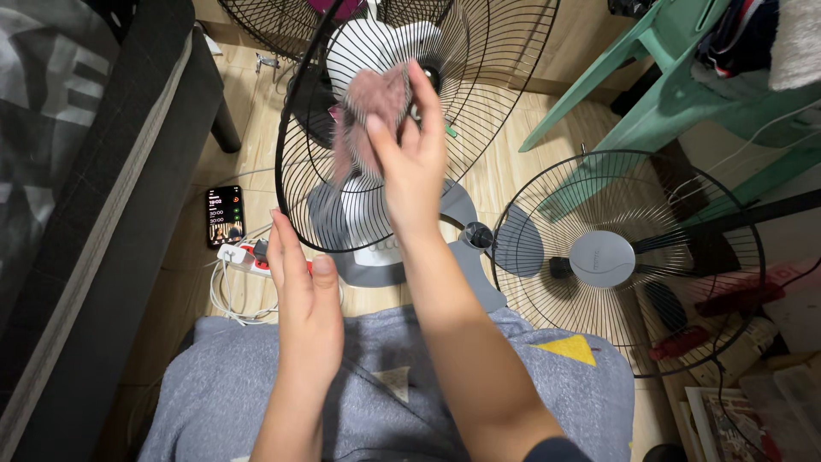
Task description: The person sits on the floor and wipes the front grille and blades of a standing electric fan using a cloth. They rotate the fan head to reach different sections and continue wiping the grille and blades throughout the clip.
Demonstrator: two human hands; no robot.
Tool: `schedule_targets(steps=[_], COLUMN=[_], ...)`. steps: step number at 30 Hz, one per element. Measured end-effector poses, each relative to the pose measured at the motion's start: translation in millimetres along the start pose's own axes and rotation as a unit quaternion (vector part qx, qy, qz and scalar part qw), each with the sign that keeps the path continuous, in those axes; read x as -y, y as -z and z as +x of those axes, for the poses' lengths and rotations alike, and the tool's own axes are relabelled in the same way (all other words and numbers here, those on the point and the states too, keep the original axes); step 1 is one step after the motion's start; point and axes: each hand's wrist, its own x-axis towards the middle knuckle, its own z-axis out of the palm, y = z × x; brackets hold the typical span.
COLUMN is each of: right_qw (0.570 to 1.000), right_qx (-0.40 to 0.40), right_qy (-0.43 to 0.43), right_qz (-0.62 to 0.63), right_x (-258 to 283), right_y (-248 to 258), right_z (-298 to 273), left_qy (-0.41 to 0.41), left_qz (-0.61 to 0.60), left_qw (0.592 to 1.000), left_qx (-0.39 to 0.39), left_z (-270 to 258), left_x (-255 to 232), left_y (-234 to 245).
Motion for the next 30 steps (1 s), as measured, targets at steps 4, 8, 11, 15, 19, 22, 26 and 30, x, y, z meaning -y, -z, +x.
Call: schedule_targets(steps=[4,8,11,15,19,22,26,30], right_qw=[0.948,0.975,0.996,1.000,0.975,0.946,0.897,0.878], right_qx=[-0.026,-0.055,-0.047,-0.027,-0.024,0.027,0.077,0.113], right_qy=[0.117,0.047,0.025,0.001,-0.152,-0.201,-0.272,-0.274], right_qz=[-0.297,-0.212,-0.068,0.011,0.162,0.254,0.340,0.377], right_x=[-37,-51,-53,-48,-37,-23,7,49], right_y=[3,-6,-25,-46,-56,-57,-56,-40], right_z=[7,-2,-6,-13,-25,-31,-25,-20], left_qy=[-0.010,-0.007,-0.014,-0.006,-0.012,-0.001,-0.009,-0.023], left_qz=[-0.003,-0.003,-0.006,-0.004,-0.010,0.013,0.017,-0.040], left_qw=[1.000,1.000,1.000,1.000,1.000,1.000,1.000,0.999], left_qx=[-0.008,-0.013,-0.011,-0.009,0.000,-0.013,-0.014,-0.019], left_z=[2,3,2,2,2,4,11,19], left_x=[-1,0,-1,-2,0,4,7,-1], left_y=[1,3,3,1,3,2,5,3])
